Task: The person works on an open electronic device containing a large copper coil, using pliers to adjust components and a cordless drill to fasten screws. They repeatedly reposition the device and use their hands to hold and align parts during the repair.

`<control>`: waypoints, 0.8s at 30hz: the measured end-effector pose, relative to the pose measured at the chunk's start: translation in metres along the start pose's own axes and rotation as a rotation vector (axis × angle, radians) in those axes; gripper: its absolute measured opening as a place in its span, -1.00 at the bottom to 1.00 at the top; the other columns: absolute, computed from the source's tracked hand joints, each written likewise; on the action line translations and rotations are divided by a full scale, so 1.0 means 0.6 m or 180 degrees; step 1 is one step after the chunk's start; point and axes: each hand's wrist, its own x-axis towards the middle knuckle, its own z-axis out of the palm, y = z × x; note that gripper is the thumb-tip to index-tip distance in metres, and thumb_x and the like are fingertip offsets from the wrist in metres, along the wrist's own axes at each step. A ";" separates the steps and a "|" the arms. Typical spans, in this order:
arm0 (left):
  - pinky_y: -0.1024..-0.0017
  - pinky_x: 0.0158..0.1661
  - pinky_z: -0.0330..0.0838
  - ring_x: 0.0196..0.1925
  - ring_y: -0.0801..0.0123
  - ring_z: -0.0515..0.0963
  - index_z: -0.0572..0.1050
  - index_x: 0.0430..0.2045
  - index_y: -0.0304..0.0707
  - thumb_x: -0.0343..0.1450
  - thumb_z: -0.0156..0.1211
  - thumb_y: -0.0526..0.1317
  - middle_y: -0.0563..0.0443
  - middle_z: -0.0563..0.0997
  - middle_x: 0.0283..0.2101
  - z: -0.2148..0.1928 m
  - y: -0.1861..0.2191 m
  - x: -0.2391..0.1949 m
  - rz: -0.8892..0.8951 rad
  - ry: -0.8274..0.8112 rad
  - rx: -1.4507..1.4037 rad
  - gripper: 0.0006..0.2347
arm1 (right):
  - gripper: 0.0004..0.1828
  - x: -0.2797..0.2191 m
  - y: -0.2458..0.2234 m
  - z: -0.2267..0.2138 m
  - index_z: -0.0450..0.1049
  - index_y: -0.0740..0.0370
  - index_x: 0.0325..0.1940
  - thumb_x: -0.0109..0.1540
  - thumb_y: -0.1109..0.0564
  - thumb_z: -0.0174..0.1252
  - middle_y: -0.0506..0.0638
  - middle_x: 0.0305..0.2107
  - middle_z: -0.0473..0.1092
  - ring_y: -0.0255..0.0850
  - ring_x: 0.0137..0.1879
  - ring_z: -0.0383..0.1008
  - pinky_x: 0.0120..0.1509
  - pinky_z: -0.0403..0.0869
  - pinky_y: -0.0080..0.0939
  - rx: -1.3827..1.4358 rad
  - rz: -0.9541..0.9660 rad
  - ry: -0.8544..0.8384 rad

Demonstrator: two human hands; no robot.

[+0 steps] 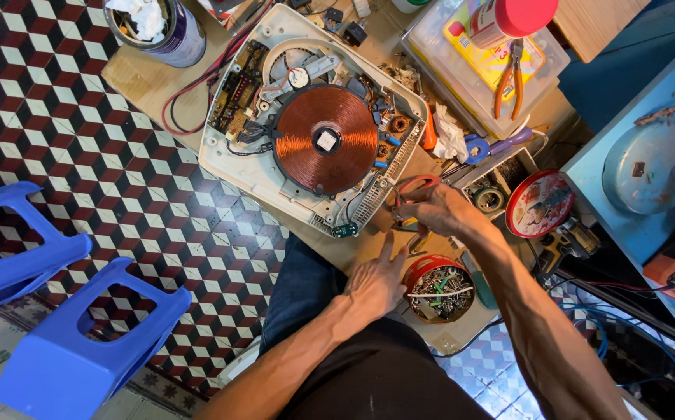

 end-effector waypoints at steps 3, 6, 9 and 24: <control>0.04 -0.04 0.52 -0.02 -0.30 0.59 0.27 0.28 -0.32 0.33 0.34 -0.10 -0.63 0.16 0.36 -0.003 -0.002 -0.032 0.0169 0.0214 -0.0332 -0.38 | -0.52 -0.048 0.018 0.050 0.63 0.10 0.04 0.16 -0.18 0.25 0.15 -0.64 0.51 -0.22 -0.57 0.50 -0.41 0.46 -0.20 -0.1313 0.0436 0.0301; 0.01 -0.04 0.50 0.01 -0.27 0.58 0.36 0.16 -0.29 0.34 0.31 -0.10 -0.48 0.33 0.29 -0.012 -0.030 -0.052 -0.0096 0.0054 -0.0441 -0.49 | -0.46 -0.088 0.016 0.107 0.70 0.11 0.05 0.16 -0.21 0.14 0.06 -0.68 0.50 -0.21 -0.50 0.52 -0.29 0.52 -0.14 -0.0840 0.0640 -0.0047; 0.03 -0.02 0.51 0.01 -0.21 0.61 0.39 0.15 -0.32 0.35 0.30 -0.10 -0.38 0.48 0.16 -0.018 -0.064 -0.074 -0.0189 0.0226 -0.0483 -0.51 | -0.18 -0.105 0.009 0.125 0.34 0.13 0.39 0.09 -0.23 0.23 0.16 -0.72 0.44 -0.09 -0.49 0.53 -0.27 0.51 -0.04 -0.1438 0.0473 0.0284; 0.05 0.05 0.45 0.09 -0.16 0.56 0.41 0.14 -0.31 0.34 0.28 -0.10 -0.27 0.53 0.13 0.026 -0.086 -0.106 -0.0602 0.0338 -0.0736 -0.51 | -0.18 -0.113 0.043 0.172 0.34 0.08 0.40 0.08 -0.22 0.21 0.26 -0.66 0.46 0.11 -0.51 0.52 -0.34 0.46 0.08 -0.2391 -0.0514 0.0764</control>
